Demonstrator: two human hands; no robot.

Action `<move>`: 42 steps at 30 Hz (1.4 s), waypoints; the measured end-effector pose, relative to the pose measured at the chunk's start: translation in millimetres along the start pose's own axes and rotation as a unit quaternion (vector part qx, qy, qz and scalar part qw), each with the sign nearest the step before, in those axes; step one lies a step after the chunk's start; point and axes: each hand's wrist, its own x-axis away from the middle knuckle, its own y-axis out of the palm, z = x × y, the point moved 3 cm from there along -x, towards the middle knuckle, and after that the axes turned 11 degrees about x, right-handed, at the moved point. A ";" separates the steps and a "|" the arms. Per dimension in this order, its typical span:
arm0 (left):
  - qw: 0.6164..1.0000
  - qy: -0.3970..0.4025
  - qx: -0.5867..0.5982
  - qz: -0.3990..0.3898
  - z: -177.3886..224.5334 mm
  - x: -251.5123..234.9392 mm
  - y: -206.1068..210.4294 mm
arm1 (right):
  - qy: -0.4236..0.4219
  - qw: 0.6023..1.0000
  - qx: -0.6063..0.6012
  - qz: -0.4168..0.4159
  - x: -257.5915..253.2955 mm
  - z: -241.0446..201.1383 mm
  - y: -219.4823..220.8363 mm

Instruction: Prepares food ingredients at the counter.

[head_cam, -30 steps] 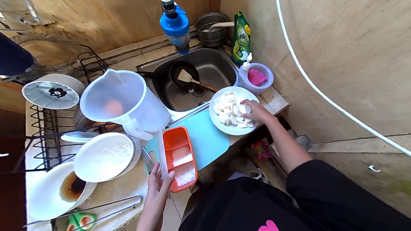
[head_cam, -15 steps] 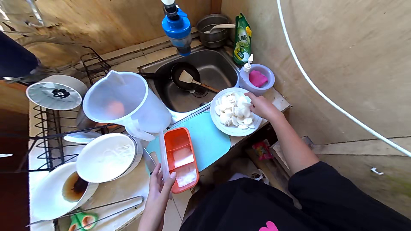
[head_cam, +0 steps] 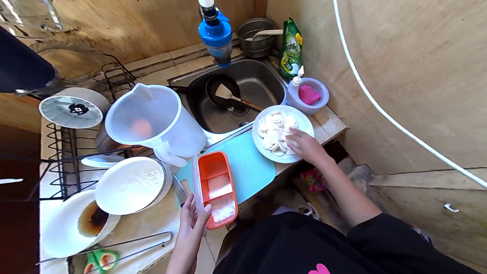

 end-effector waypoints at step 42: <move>1.000 0.002 -0.003 -0.003 0.7 -0.3 1.6 | -0.025 0.996 0.060 -0.054 -114.4 -14.4 -9.7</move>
